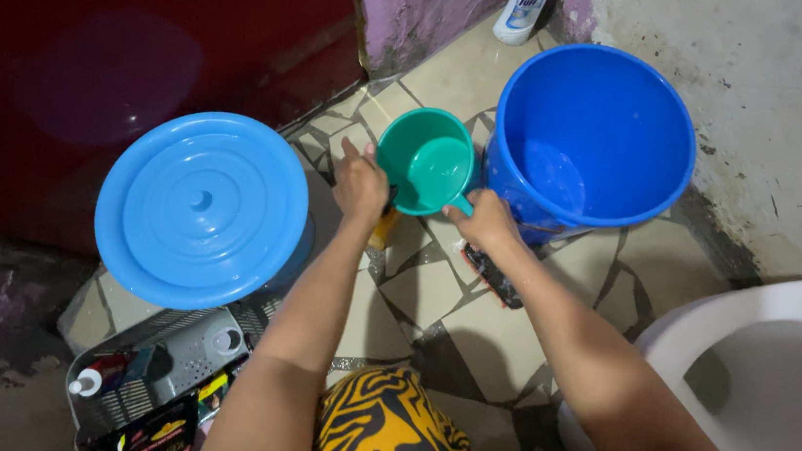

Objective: The person washes a blue bucket and a green scoop by hand, fills the bucket with water, and then pours cleaning liquid into a toilet bowl while scrubbing the inside of the rim with a brush.

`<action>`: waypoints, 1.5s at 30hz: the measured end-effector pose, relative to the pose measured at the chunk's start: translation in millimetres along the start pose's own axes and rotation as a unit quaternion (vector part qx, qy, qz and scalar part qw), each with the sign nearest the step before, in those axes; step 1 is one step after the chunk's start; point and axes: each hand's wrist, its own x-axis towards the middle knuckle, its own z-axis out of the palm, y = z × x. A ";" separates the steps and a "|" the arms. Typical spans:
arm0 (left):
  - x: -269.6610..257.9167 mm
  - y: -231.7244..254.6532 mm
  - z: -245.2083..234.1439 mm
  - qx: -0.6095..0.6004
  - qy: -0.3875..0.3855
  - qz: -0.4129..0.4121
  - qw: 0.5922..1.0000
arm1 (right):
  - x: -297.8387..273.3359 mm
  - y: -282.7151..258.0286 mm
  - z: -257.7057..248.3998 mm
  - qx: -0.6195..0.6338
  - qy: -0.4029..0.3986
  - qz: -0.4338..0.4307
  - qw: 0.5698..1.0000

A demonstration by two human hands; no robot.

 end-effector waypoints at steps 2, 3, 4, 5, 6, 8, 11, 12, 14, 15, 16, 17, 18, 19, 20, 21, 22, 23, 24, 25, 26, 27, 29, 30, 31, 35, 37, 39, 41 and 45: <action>-4.4 5.9 -3.0 0.012 0.009 0.000 1.000 | -3.8 -4.6 -0.1 0.050 -0.035 0.049 0.997; -5.8 6.8 -3.7 0.022 0.010 0.007 1.000 | -4.4 -7.1 0.3 0.056 -0.030 0.045 0.997; -5.6 7.0 -3.2 0.032 0.011 0.014 0.999 | -4.4 -8.8 0.9 0.061 -0.026 0.040 0.997; -4.9 6.1 -1.4 0.040 0.030 0.028 0.998 | -4.2 -9.3 2.0 0.067 -0.022 0.036 0.997; -3.9 4.6 1.9 0.047 0.049 0.042 0.997 | -3.5 -8.7 2.9 0.061 -0.011 0.015 0.998; -1.1 -1.2 10.3 0.061 0.067 0.063 0.994 | -2.3 -5.9 6.5 0.050 0.012 -0.027 0.998; 6.1 -8.7 20.9 0.076 0.073 0.080 0.991 | 0.8 -3.7 8.0 0.053 0.011 -0.034 0.998; 6.9 -10.0 22.6 0.080 0.078 0.084 0.990 | 1.3 -4.5 8.3 0.066 -0.003 -0.010 0.998; 7.7 -8.8 21.6 0.072 0.062 0.073 0.993 | 2.2 -6.1 6.9 0.089 -0.029 0.037 0.995; 7.5 -7.3 18.2 0.062 0.043 0.057 0.996 | 2.7 -6.6 6.7 0.090 -0.028 0.039 0.995; 6.4 -5.1 13.6 0.052 0.024 0.042 0.997 | 3.2 -6.6 6.7 0.092 -0.027 0.041 0.995; 5.6 -1.8 7.8 0.012 0.012 0.012 1.000 | 5.4 -6.7 5.8 0.092 -0.026 0.042 0.995; 3.9 1.1 1.0 -0.028 0.000 -0.018 0.999 | 8.1 -7.2 5.6 0.088 -0.006 0.030 0.996; 1.5 4.0 -5.9 -0.069 -0.012 -0.047 0.996 | 11.1 -8.0 5.5 0.083 0.013 0.019 0.996; -2.9 5.1 -13.5 -0.076 -0.011 -0.034 0.996 | 14.0 -8.7 4.1 0.079 0.033 0.007 0.996; -10.1 4.0 -21.2 -0.082 -0.011 -0.020 0.996 | 16.2 -10.1 2.1 0.158 0.023 0.034 0.987; -17.0 2.8 -27.5 -0.089 -0.012 -0.006 0.996 | 19.1 -13.7 -0.2 0.236 0.012 0.061 0.970; -22.3 1.1 -32.9 -0.102 -0.034 0.042 0.993 | 21.2 -17.9 -4.8 0.313 0.001 0.087 0.946; -26.5 -1.7 -37.2 -0.115 -0.055 0.090 0.988 | 23.1 -21.9 -13.3 0.358 -0.023 0.088 0.929; -28.4 -5.1 -40.2 -0.126 -0.076 0.139 0.979 | 24.6 -27.0 -22.4 0.404 -0.048 0.088 0.909; -28.8 -8.6 -41.0 -0.104 -0.109 0.171 0.974 | 22.6 -32.3 -30.2 0.448 -0.073 0.088 0.887; -28.6 -12.8 -40.2 -0.083 -0.141 0.201 0.966 | 17.7 -37.6 -37.1 0.450 -0.080 0.066 0.887; -20.9 -22.9 -35.7 -0.041 -0.174 0.232 0.956 | 7.7 -47.4 -50.5 0.452 -0.095 0.022 0.887; -13.5 -27.7 -33.3 -0.020 -0.175 0.232 0.957 | 4.1 -51.1 -57.2 0.425 -0.086 0.005 0.901; -7.6 -31.5 -31.7 0.002 -0.177 0.233 0.956 | 1.3 -53.0 -63.4 0.399 -0.075 -0.012 0.914; -8.9 -27.7 -42.9 0.037 -0.222 0.148 0.963 | -3.4 -44.5 -84.5 0.224 -0.019 -0.042 0.973; -12.3 2.5 -50.1 0.099 -0.206 0.135 0.964 | -7.4 -33.4 -99.2 0.103 0.070 -0.169 0.978; -25.8 41.6 -55.6 -0.027 0.086 0.322 0.942 | -15.4 -31.6 -110.1 0.026 0.115 -0.198 0.973; -37.6 76.4 -61.1 -0.220 -0.052 0.408 0.885 | -32.8 -32.7 -126.0 -0.001 0.117 -0.134 0.984; -22.3 125.2 -40.1 0.038 -0.260 0.583 0.769 | -64.1 -32.3 -167.4 -0.072 0.125 -0.139 0.980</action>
